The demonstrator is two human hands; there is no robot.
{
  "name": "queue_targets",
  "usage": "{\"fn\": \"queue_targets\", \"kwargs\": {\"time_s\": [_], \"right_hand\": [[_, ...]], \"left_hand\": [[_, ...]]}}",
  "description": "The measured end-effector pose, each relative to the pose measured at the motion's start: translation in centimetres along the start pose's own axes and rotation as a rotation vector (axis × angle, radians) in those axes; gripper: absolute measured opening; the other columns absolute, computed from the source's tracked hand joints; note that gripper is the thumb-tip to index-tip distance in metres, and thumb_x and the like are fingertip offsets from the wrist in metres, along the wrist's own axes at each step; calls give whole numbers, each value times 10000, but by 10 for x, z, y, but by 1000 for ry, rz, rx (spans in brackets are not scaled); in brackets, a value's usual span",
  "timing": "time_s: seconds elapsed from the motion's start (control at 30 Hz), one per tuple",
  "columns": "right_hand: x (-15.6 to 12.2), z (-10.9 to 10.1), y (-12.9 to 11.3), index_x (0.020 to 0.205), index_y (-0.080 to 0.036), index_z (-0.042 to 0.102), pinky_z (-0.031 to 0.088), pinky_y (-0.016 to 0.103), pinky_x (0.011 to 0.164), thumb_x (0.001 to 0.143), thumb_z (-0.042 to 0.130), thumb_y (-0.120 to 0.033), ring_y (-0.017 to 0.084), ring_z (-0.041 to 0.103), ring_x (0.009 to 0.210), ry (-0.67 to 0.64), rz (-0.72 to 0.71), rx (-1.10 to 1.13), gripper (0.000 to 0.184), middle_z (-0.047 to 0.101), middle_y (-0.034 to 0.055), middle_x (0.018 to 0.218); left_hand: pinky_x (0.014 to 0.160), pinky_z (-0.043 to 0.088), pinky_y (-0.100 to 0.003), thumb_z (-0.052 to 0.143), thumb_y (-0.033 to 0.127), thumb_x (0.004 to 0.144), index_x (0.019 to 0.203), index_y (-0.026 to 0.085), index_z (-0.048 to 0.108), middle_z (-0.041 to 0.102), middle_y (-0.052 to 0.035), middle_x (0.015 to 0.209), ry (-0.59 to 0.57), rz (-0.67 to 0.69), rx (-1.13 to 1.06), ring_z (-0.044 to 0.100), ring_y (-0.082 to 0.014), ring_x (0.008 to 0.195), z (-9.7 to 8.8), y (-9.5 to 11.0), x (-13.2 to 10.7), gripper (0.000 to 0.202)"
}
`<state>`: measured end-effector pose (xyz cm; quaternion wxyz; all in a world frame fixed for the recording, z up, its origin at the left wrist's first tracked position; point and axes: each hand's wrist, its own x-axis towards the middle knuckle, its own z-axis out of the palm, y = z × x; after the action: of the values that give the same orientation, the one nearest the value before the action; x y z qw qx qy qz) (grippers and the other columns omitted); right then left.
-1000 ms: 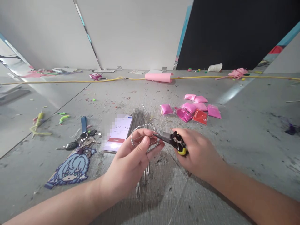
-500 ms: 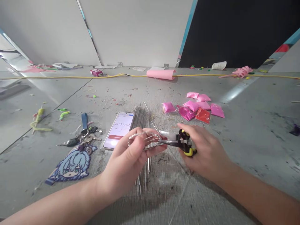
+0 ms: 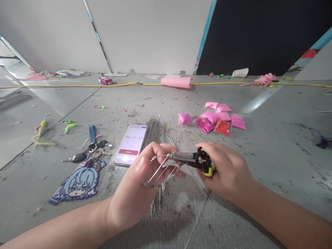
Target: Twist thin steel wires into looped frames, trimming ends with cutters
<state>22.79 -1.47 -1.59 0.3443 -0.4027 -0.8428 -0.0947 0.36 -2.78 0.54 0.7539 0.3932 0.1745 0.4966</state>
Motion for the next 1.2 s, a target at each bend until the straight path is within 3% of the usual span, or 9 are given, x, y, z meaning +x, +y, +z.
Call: {"fn": "queue_targets", "kwargs": {"time_s": [0.27,0.63,1.2], "right_hand": [[0,-2,-1,1117,-211,513,525,360,648,848,564,-134,242,661,787,-24,7,8,284,689,73,894],[0,-4,2,1163,-155,518,527,376,657,843,583,-130,253,653,787,32,-65,-67,327,687,108,906],[1,2,-6,1102,-180,508,495,366,607,798,570,-88,259,651,769,-2,-22,-41,324,679,90,862]], "left_hand": [[913,473,-329,571,507,928,1003,208,697,573,-69,1053,-7,65,111,573,-213,960,0,4,-3,333],[872,466,-259,679,268,913,942,245,709,630,-42,1047,66,128,232,580,-165,973,-4,-4,-4,48],[767,496,-238,745,237,872,864,244,677,623,17,905,70,113,78,614,-112,822,-2,-12,4,69]]}}
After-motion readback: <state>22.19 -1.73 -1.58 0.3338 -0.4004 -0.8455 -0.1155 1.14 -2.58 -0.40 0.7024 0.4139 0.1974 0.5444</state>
